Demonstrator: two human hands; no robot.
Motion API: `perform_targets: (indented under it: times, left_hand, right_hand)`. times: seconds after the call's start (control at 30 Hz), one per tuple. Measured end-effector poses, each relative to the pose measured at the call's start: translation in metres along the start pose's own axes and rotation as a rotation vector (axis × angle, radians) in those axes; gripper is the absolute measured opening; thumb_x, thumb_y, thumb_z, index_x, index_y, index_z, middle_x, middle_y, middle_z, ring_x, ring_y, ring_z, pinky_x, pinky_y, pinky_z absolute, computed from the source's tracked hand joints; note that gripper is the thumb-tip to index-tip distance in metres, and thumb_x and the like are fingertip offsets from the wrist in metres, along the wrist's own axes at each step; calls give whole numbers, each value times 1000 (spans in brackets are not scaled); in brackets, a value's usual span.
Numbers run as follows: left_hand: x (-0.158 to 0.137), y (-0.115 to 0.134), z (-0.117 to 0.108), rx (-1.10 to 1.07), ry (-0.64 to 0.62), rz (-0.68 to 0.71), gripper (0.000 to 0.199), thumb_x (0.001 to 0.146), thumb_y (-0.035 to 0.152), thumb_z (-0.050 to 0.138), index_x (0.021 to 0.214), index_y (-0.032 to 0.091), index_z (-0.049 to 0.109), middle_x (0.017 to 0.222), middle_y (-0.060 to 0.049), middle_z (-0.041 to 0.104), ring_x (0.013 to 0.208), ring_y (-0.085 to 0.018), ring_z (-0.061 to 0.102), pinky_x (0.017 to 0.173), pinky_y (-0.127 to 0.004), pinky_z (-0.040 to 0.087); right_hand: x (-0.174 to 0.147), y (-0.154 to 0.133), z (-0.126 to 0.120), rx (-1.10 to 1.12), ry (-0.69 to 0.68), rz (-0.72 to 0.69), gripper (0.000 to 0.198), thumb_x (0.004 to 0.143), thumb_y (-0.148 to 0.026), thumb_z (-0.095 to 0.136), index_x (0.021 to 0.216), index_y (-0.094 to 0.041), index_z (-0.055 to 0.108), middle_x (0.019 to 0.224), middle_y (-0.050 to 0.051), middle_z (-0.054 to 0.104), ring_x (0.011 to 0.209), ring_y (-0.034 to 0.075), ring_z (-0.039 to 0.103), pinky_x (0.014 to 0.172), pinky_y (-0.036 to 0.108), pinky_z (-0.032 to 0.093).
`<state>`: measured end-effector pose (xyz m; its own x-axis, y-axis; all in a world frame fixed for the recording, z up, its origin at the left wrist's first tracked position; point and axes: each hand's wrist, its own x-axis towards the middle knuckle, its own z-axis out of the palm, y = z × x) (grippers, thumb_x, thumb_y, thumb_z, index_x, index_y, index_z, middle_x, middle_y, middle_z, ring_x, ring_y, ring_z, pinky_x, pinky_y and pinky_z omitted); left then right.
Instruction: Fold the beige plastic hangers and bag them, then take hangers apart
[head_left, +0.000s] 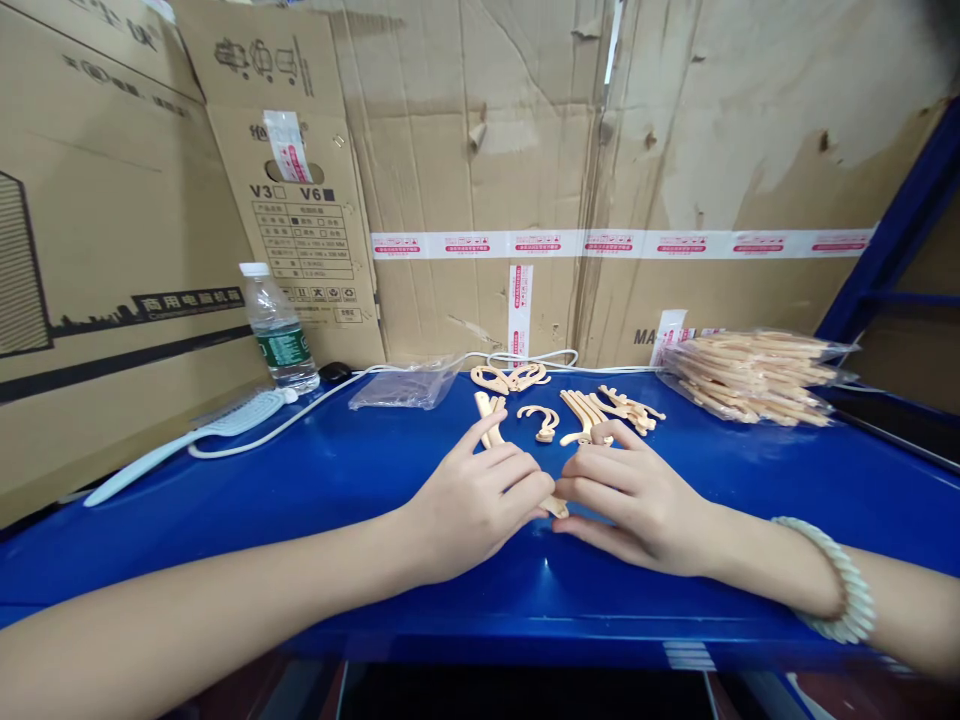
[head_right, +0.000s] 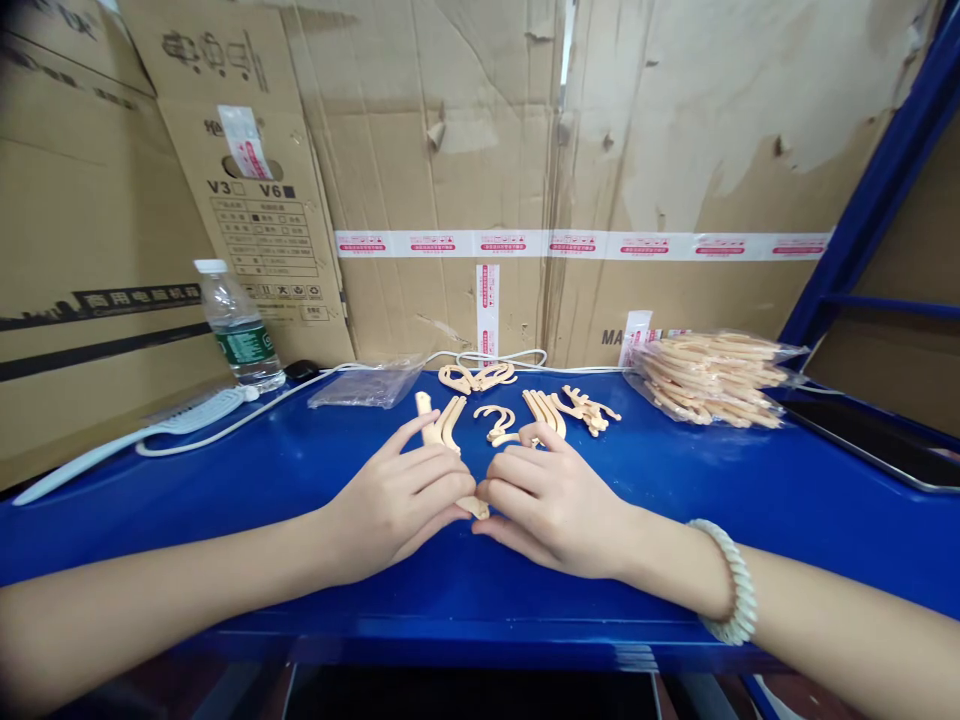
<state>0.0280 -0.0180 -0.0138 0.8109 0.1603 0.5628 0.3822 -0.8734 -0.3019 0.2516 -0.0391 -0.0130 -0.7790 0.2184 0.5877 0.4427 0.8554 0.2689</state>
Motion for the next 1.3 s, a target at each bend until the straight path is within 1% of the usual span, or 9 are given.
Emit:
perform_targets:
  times: [0.17, 0.3, 0.57, 0.77, 0.9, 0.97, 1.03, 1.13, 1.3]
  left_hand:
    - [-2, 0, 3, -56, -46, -13, 16, 92, 17, 44, 82, 18, 55, 74, -1, 62, 69, -16, 56, 89, -37, 41]
    - [-2, 1, 2, -168, 10, -43, 16, 87, 13, 44, 78, 18, 55, 67, 1, 61, 61, -14, 53, 77, -33, 40]
    - [-3, 0, 1, -239, 48, -60, 18, 79, 7, 45, 79, 20, 58, 63, 2, 66, 57, -14, 56, 79, -34, 40]
    - [-2, -23, -9, -141, 94, 119, 29, 83, 0, 40, 83, 22, 58, 80, 2, 73, 70, -13, 63, 87, -34, 38]
    - [-1, -58, -10, -140, -114, 45, 22, 90, 6, 42, 90, 20, 58, 84, 0, 73, 75, -14, 64, 97, -36, 37]
    - [-1, -72, -8, -82, -226, 0, 19, 92, 11, 42, 93, 19, 59, 84, -2, 72, 80, -18, 64, 95, -40, 39]
    - [-3, -81, -4, -76, -303, -50, 19, 92, 13, 42, 96, 18, 60, 83, -4, 69, 81, -20, 63, 85, -37, 44]
    - [-6, -85, 0, -136, -348, -88, 19, 92, 13, 43, 98, 18, 61, 94, -7, 65, 90, -21, 60, 78, -31, 47]
    - [-8, -85, 2, -298, -328, -88, 25, 88, 5, 44, 97, 19, 63, 102, -7, 63, 100, -21, 56, 86, -32, 46]
  right_hand:
    - [1, -4, 0, 24, 0, 56, 19, 94, -33, 56, 88, -16, 62, 66, -1, 60, 65, 14, 50, 85, 39, 30]
    - [1, -6, 0, 193, -5, 149, 17, 91, -34, 61, 87, -18, 63, 67, -2, 62, 64, 12, 51, 83, 35, 30]
    - [7, -8, -1, 382, -16, 227, 16, 88, -33, 65, 85, -17, 65, 59, -4, 55, 57, 10, 49, 62, 27, 32]
    - [5, 2, -3, 410, 112, 466, 21, 87, -37, 64, 78, -18, 66, 50, -6, 51, 47, 9, 41, 61, 28, 37]
    - [0, 19, 0, 400, 184, 589, 19, 86, -36, 64, 80, -18, 67, 66, 1, 65, 59, 13, 53, 58, 27, 41]
    - [-1, 23, 1, 422, 200, 626, 18, 86, -34, 63, 80, -18, 67, 75, 3, 69, 67, 14, 58, 61, 27, 44]
    - [0, 25, 2, 422, 199, 631, 17, 87, -34, 63, 82, -19, 67, 77, 3, 70, 71, 15, 60, 65, 28, 46]
    - [1, 26, 1, 367, 187, 603, 17, 88, -34, 61, 83, -20, 68, 81, 3, 70, 74, 17, 61, 71, 31, 47]
    - [1, 36, 2, 285, 133, 554, 15, 90, -33, 59, 89, -20, 68, 87, 5, 70, 84, 20, 60, 77, 36, 47]
